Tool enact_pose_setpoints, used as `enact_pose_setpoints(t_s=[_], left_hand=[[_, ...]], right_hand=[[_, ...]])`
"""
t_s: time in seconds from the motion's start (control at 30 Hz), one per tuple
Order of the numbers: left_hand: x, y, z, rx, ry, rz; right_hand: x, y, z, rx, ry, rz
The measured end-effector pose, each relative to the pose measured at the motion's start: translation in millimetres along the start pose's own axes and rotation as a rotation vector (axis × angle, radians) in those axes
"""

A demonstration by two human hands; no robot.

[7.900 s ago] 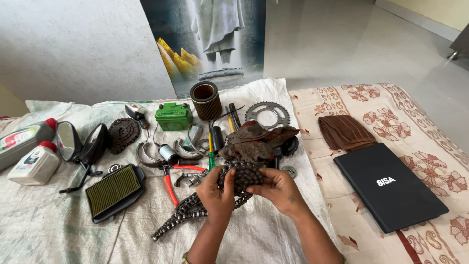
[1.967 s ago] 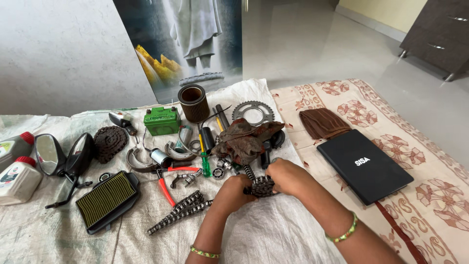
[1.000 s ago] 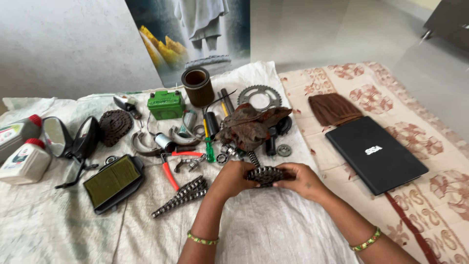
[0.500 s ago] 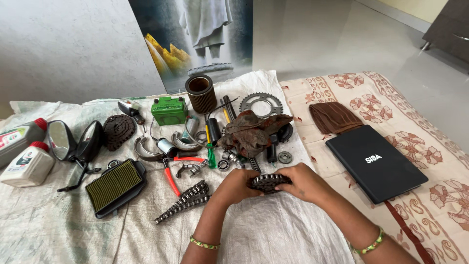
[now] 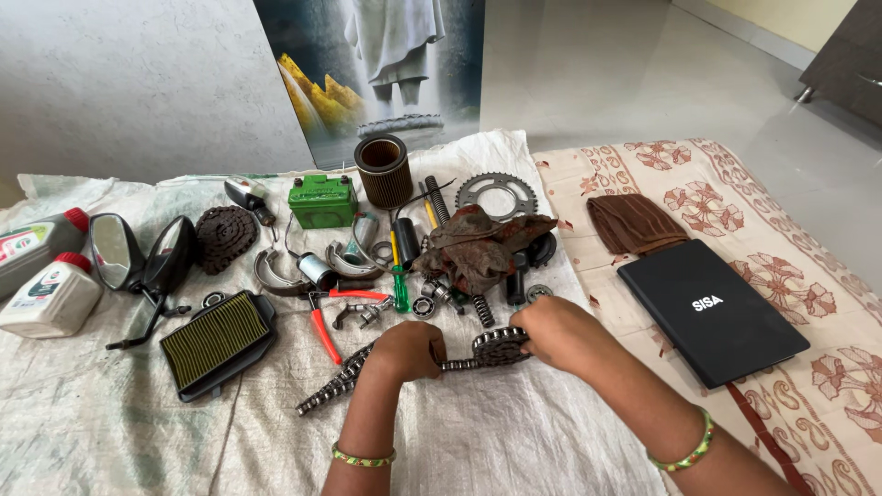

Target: The person assembles a motorcycle chain by hand, linking individual chain segments together. They repeatedly pick up chain pieces, align them, and press them into place to form a continuous chain. The workspace contains various motorcycle parts and tools.

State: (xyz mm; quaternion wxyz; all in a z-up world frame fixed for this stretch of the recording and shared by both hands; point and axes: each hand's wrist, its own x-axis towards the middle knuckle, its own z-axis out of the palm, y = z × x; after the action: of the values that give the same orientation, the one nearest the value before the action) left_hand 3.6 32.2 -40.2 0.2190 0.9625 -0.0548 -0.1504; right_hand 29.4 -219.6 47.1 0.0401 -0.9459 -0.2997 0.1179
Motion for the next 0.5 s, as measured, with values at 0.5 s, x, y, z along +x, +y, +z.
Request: enact_pose_setpoints(t_s=[0.5], left_hand=[[-8, -12, -9, 0.055, -0.020, -0.037]], right_hand=[[23, -24, 22, -0.143, 0.184, -0.188]])
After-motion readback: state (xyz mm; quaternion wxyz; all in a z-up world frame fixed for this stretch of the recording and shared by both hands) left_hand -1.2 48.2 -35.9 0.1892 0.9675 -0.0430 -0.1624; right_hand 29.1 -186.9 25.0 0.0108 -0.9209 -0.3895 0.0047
